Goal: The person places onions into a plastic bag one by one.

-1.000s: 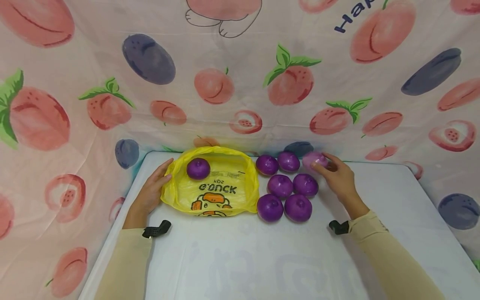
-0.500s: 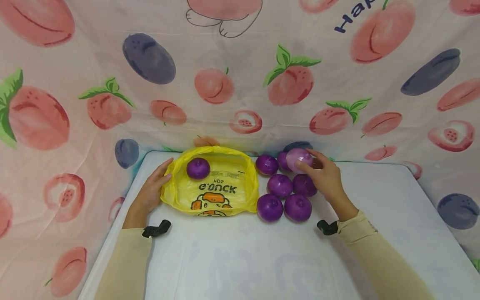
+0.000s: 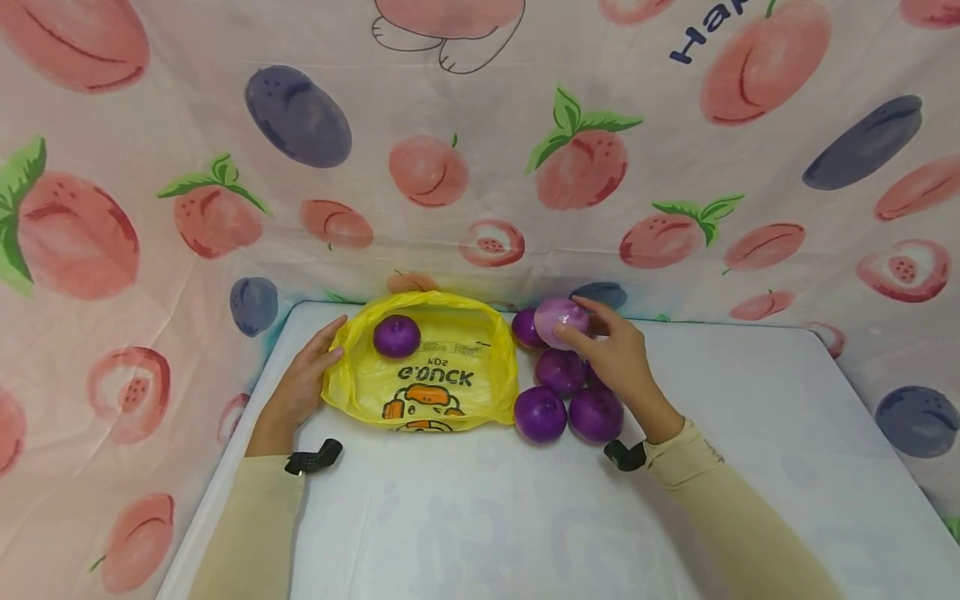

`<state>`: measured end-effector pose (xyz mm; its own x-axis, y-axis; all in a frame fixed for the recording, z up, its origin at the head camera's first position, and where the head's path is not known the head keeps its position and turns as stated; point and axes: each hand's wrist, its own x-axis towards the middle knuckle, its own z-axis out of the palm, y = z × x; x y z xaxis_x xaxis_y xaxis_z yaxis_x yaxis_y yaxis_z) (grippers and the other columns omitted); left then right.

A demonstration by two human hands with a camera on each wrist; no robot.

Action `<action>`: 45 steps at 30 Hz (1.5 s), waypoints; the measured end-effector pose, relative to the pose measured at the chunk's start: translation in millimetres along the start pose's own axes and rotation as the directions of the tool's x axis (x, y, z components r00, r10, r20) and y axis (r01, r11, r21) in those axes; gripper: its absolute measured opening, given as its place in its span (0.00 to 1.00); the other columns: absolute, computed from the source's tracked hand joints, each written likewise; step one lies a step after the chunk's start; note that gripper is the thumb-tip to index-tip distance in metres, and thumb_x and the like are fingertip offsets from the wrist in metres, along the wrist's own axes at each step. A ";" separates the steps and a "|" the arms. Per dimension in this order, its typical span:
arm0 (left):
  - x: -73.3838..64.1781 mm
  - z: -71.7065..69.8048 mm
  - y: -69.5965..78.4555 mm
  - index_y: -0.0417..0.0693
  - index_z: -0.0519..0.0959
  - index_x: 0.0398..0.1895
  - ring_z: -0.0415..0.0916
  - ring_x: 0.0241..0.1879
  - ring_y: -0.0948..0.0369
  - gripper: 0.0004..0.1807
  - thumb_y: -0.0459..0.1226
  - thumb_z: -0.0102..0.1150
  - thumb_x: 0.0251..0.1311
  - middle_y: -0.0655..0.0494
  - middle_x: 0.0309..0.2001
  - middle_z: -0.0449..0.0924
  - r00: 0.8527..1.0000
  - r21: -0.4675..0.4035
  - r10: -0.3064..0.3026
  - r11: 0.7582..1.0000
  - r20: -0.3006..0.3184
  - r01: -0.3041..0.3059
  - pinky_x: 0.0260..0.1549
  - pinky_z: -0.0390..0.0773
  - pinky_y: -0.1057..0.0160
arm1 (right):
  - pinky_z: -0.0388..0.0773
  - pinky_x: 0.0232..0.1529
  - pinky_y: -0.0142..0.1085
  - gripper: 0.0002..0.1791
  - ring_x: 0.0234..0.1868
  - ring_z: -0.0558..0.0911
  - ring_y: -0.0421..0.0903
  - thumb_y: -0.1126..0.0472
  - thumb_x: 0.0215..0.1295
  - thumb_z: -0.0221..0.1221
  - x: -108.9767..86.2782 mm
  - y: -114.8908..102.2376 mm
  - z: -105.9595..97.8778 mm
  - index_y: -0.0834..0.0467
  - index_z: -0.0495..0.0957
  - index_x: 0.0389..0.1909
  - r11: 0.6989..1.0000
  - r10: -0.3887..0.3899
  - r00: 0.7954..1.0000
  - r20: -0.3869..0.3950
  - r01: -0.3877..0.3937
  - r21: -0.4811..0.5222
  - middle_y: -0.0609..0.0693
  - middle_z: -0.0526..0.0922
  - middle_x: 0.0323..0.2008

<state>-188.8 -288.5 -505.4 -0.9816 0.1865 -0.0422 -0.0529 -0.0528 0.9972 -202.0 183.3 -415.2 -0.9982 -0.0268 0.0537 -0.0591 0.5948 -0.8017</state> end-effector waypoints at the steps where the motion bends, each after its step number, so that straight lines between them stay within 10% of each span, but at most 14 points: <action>1: 0.0 -0.1 0.1 0.56 0.53 0.82 0.48 0.79 0.57 0.33 0.43 0.48 0.78 0.54 0.84 0.44 1.000 -0.001 0.001 1.000 0.001 -0.001 0.61 0.68 0.79 | 0.75 0.62 0.56 0.42 0.61 0.77 0.55 0.29 0.58 0.65 0.0 -2.4 2.5 0.40 0.71 0.72 1.000 -0.002 1.000 0.004 0.002 0.002 0.55 0.82 0.61; 45: -0.7 0.8 1.4 0.62 0.55 0.82 0.44 0.81 0.54 0.33 0.45 0.49 0.77 0.56 0.84 0.44 1.000 0.047 -0.022 0.999 -0.021 0.022 0.62 0.67 0.80 | 0.83 0.54 0.41 0.37 0.52 0.81 0.45 0.34 0.55 0.71 -7.8 -70.7 135.3 0.37 0.76 0.66 0.985 -0.040 0.982 0.183 0.008 0.175 0.43 0.82 0.57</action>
<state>-188.1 -288.0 -503.9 -0.9838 0.1670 -0.0649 -0.0662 -0.0021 0.9978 -191.5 32.8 -439.4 -0.9800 -0.1975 -0.0241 -0.0678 0.4451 -0.8929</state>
